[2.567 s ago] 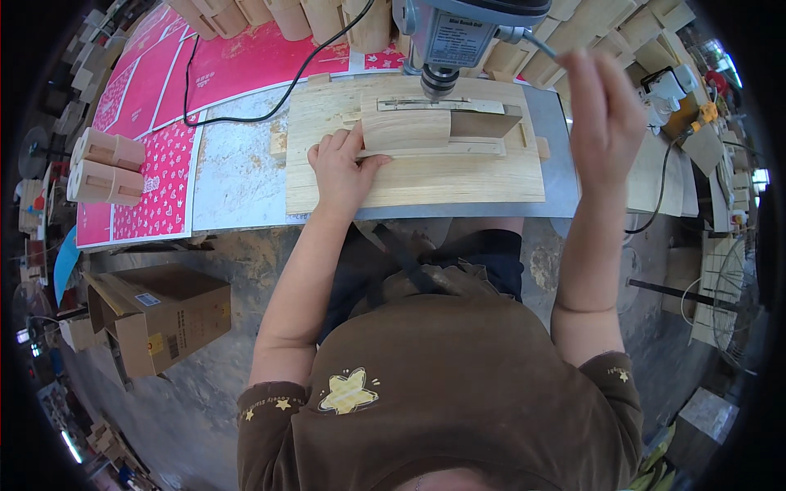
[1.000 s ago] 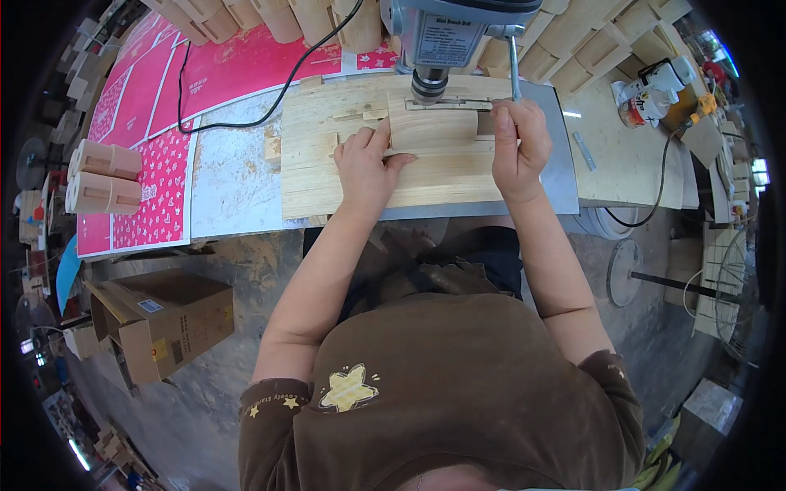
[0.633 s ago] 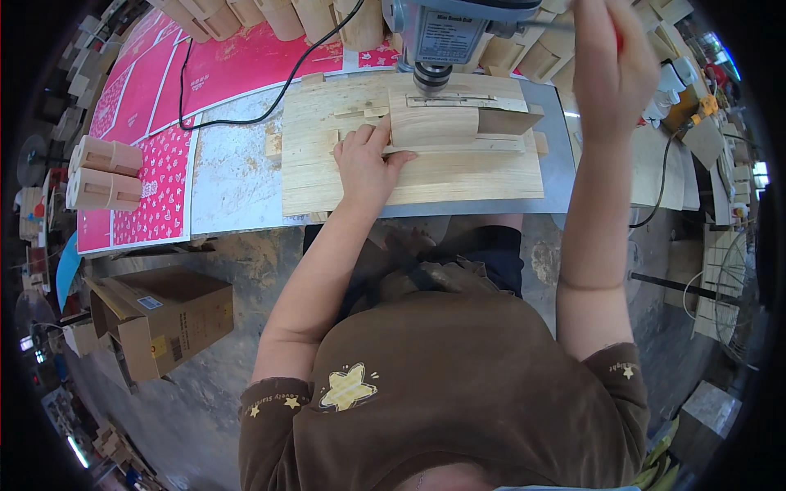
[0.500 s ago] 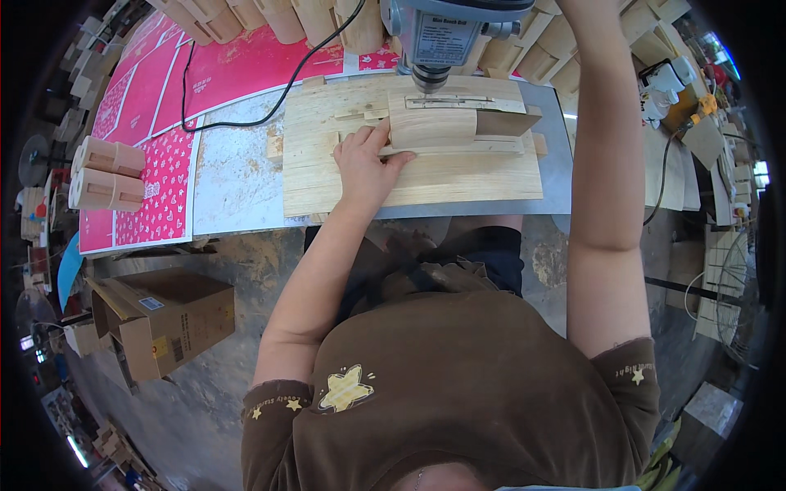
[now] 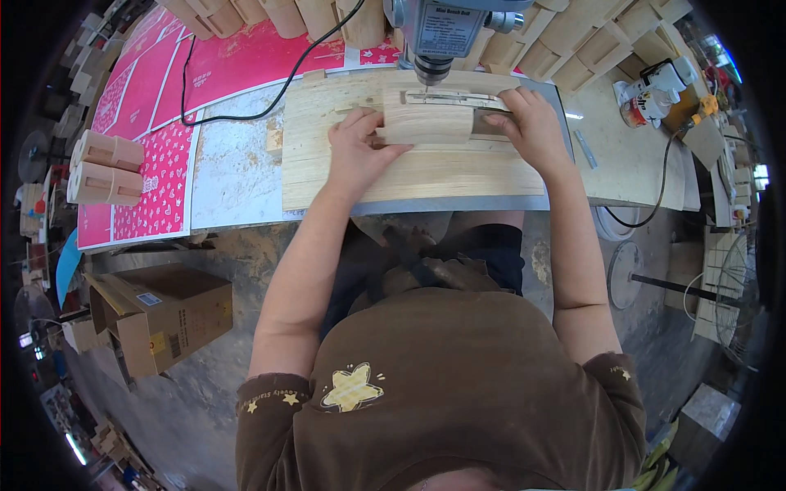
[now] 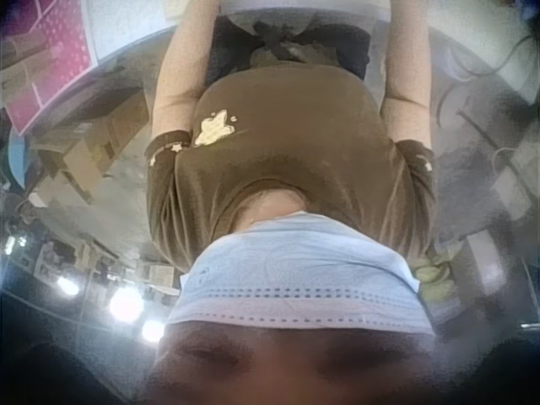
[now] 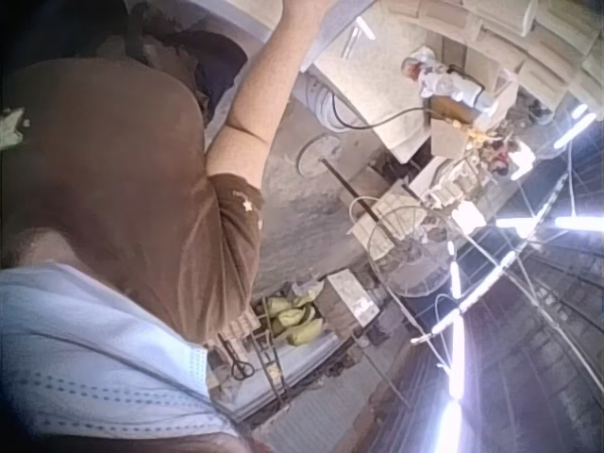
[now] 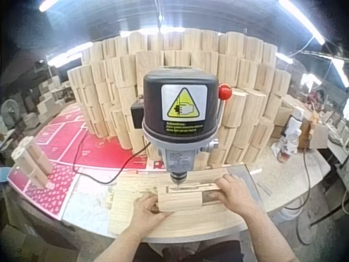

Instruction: Operating a bench drill press to drill precision holes into cylindrical wooden blocks on an alignment jig.

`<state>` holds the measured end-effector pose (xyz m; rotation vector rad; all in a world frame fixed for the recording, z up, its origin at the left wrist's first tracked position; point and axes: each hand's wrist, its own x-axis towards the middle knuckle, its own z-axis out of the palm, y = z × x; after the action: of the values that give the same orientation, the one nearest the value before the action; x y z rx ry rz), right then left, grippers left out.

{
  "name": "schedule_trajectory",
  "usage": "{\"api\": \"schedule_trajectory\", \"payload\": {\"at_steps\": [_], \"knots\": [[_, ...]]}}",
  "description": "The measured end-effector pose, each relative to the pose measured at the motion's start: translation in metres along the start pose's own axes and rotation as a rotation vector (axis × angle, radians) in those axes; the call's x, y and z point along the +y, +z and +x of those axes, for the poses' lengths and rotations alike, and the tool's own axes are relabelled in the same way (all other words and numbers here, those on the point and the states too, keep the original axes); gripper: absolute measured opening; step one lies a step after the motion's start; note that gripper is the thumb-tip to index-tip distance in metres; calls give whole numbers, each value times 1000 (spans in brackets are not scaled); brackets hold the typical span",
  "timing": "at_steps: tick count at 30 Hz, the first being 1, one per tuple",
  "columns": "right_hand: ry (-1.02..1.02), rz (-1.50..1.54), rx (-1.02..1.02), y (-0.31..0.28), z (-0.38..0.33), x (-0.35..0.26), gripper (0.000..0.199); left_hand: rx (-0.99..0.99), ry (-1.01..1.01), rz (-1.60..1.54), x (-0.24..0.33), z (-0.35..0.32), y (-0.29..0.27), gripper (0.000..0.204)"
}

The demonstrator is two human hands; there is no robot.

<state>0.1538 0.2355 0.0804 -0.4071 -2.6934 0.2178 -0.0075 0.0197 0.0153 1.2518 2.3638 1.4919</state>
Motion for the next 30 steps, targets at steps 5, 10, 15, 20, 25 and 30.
{"api": "schedule_trajectory", "payload": {"at_steps": [5,10,15,20,25,30], "knots": [[-4,37,-49,-5,-5,-3,29,74,-5,-106,-16,-27,-70,32],[-45,49,-4,-5,-8,-6,30,218,-397,-449,16,-32,-125,25],[-69,87,-5,-3,-15,-25,29,213,-702,-608,40,-28,-113,38],[-77,110,-13,-6,-21,-27,28,173,-764,-596,30,-29,-85,41],[-123,99,9,-3,-18,-33,29,48,-724,-629,37,-21,-49,42],[-99,78,50,-1,-21,-30,31,62,-525,-671,45,-22,-34,54]]}}
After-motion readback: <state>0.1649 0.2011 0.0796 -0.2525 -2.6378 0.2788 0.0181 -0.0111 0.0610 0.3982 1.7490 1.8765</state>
